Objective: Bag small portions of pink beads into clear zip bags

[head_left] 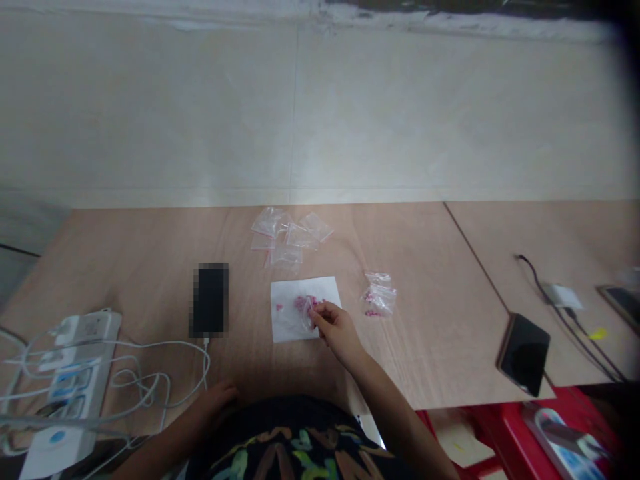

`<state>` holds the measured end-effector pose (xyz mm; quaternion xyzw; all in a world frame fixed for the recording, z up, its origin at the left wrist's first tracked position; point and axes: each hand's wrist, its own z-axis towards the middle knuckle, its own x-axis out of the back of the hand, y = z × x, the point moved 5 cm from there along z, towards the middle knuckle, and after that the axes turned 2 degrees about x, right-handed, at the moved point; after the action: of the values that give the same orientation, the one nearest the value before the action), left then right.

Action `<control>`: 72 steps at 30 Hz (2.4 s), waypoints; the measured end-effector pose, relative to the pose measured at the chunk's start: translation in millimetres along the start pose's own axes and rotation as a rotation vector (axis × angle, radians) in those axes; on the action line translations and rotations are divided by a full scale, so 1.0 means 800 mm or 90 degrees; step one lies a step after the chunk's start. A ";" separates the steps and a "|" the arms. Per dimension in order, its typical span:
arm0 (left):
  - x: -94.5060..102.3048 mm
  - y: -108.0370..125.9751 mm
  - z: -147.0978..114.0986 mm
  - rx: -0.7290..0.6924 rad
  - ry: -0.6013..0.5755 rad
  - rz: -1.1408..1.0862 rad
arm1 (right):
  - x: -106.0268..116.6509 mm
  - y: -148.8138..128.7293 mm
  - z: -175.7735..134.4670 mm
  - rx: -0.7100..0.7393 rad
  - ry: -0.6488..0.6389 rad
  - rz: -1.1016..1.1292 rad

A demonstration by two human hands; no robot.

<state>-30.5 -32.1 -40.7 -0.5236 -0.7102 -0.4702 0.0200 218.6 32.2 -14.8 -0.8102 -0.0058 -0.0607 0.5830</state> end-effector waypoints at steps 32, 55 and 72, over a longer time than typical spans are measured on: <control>0.058 0.124 0.108 -0.247 0.196 -0.051 | 0.006 -0.025 0.007 0.002 -0.076 0.106; 0.055 0.112 0.117 -0.248 0.256 -0.119 | 0.055 0.052 0.039 0.093 0.187 -0.423; 0.055 0.101 0.112 -0.179 0.217 -0.169 | 0.046 0.045 0.040 0.091 0.125 -0.404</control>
<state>52.9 62.1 -15.2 -0.3362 -0.6866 -0.6446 0.0044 261.2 48.8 -55.3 -0.7154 -0.2055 -0.3161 0.5883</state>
